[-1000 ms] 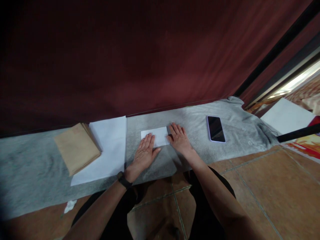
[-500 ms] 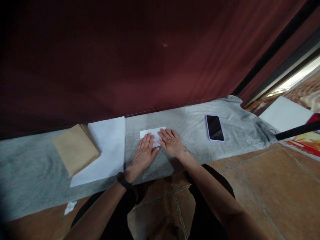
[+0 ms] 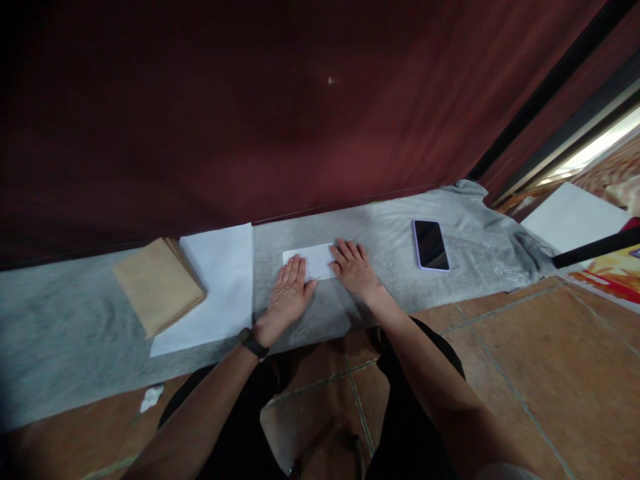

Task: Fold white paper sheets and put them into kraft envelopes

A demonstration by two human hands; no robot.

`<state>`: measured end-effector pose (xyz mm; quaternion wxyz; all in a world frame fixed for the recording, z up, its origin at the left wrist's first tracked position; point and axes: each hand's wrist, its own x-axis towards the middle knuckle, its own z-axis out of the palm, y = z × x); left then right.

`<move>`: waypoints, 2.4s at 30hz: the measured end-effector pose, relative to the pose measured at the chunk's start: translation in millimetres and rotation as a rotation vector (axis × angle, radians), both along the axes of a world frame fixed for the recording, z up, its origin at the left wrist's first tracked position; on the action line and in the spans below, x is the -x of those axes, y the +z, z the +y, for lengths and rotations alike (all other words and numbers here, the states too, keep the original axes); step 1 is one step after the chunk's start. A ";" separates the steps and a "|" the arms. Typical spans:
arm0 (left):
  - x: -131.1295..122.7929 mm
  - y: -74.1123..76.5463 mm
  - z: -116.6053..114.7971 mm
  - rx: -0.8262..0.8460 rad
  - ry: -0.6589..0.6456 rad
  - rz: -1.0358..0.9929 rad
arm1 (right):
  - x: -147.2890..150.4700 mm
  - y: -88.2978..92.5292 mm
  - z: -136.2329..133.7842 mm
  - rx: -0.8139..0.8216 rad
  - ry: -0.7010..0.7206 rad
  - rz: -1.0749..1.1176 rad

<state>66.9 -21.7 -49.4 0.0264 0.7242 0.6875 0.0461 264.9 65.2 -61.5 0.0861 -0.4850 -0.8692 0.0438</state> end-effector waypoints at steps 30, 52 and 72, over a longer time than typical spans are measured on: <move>-37.7 -6.7 -41.9 0.002 0.101 -0.025 | 24.0 0.1 -83.4 0.032 0.031 0.056; -37.7 -2.1 -15.6 -0.121 -0.004 -0.082 | 30.1 13.6 -58.4 0.065 0.026 0.111; -19.3 1.2 3.9 -0.081 0.330 -0.044 | 34.8 16.5 -31.5 0.055 -0.381 0.152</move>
